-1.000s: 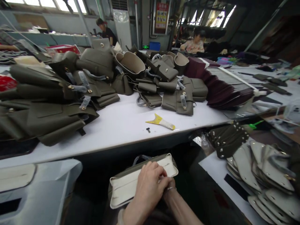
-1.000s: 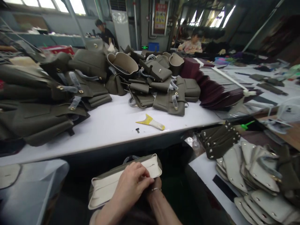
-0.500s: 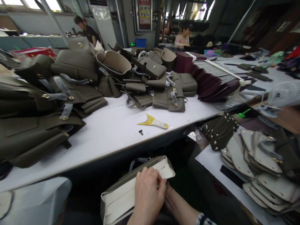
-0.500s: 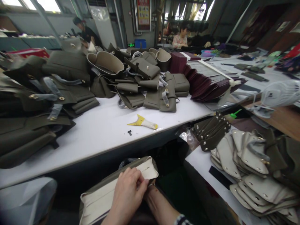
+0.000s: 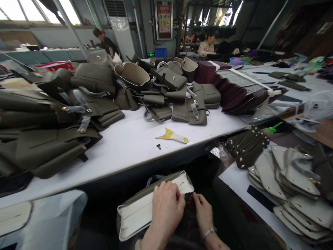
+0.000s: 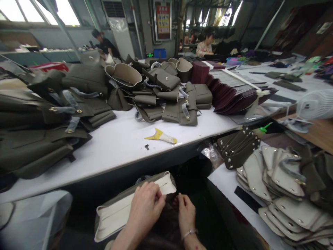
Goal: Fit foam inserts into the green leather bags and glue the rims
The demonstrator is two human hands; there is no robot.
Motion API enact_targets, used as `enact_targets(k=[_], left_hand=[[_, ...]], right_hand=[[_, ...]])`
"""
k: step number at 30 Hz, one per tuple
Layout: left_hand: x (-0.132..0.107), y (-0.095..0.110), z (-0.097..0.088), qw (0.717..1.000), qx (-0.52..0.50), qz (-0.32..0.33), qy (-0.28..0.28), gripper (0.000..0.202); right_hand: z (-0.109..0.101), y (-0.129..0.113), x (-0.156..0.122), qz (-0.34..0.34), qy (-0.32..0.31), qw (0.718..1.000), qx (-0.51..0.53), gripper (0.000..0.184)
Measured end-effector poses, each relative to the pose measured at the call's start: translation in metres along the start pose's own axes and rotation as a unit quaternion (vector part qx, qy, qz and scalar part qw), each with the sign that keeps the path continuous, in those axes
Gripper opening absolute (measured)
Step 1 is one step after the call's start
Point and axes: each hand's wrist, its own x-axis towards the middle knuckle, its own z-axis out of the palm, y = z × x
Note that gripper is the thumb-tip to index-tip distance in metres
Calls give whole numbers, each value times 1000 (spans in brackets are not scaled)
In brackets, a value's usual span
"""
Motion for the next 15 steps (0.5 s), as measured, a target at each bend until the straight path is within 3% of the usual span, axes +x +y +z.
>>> enact_targets(k=[2,3,5,7,9,15], left_hand=[[-2,0,0,1000,-2,1,6,16],[-3,0,1,1000,-2,2,8,16],[-5,1,1,1000,2,5,12,17],[-7,0,2,1000,7,8,14,17],[-8,0,2,1000,12,11,16,17],[-15,-1,6,998,25,24,44,18]], right_hand=[[-23,0,-17,-76,65,995,-5,36],[-32,-3,-25,-162,91,982,-17,28],[-44,-13,-37,-355,103,927,-63,34],[-45,-26,-41,-472,83,867,-132,52],[-38,-34,-39,-500,82,839,-198,59],[-21,-28,-35,-501,110,810,-284,59]])
